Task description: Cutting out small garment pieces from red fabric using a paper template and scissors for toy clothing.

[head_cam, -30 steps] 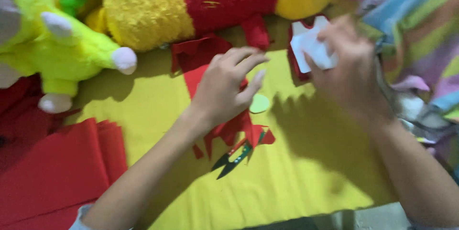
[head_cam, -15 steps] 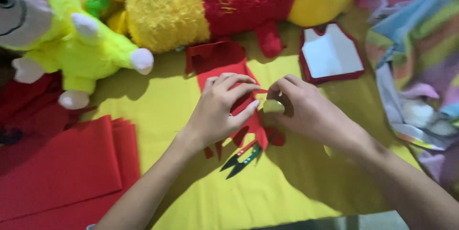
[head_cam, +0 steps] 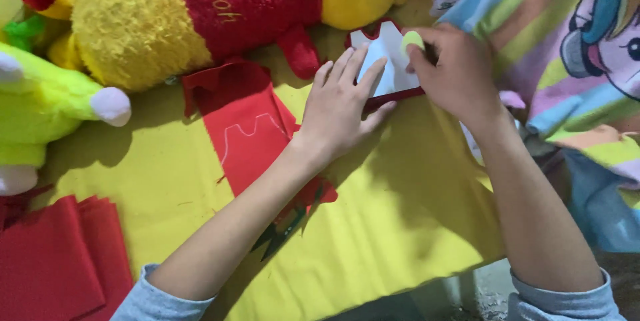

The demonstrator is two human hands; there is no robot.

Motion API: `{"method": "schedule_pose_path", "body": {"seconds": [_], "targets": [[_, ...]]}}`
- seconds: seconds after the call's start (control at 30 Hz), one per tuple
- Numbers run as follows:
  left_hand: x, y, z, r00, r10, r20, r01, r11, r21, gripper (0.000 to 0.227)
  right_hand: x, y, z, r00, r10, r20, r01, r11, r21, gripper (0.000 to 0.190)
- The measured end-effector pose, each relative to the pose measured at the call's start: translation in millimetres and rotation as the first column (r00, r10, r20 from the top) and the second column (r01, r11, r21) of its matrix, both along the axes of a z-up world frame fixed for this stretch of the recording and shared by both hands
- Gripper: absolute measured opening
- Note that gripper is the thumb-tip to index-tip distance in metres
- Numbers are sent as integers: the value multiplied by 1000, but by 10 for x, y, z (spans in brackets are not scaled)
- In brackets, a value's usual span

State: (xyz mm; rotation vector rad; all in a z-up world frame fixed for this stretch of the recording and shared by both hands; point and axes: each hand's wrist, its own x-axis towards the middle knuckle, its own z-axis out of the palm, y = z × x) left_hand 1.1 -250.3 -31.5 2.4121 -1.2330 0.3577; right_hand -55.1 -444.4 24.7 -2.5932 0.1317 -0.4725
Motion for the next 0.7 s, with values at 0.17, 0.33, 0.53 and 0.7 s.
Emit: {"method": "schedule_pose_path", "body": {"seconds": [0.17,0.33,0.53,0.7], "targets": [[-32,47,-19,1000,7,-26,-7,1000,9,57,-8,136,92,998,-64,-3,63,979,194,28],[-36,51,-26,1000,21,-15,-22,1000,-22,54,22,136,23,995,-97,39,89,980,181,19],[-46,33,-35,996,77,51,-77,997,8,62,74,60,-139,997,38,60,-49,979,197,18],[9,94,55,995,22,-93,-26,999,-37,62,112,57,-173,992,52,114,-57,997,43,18]]}}
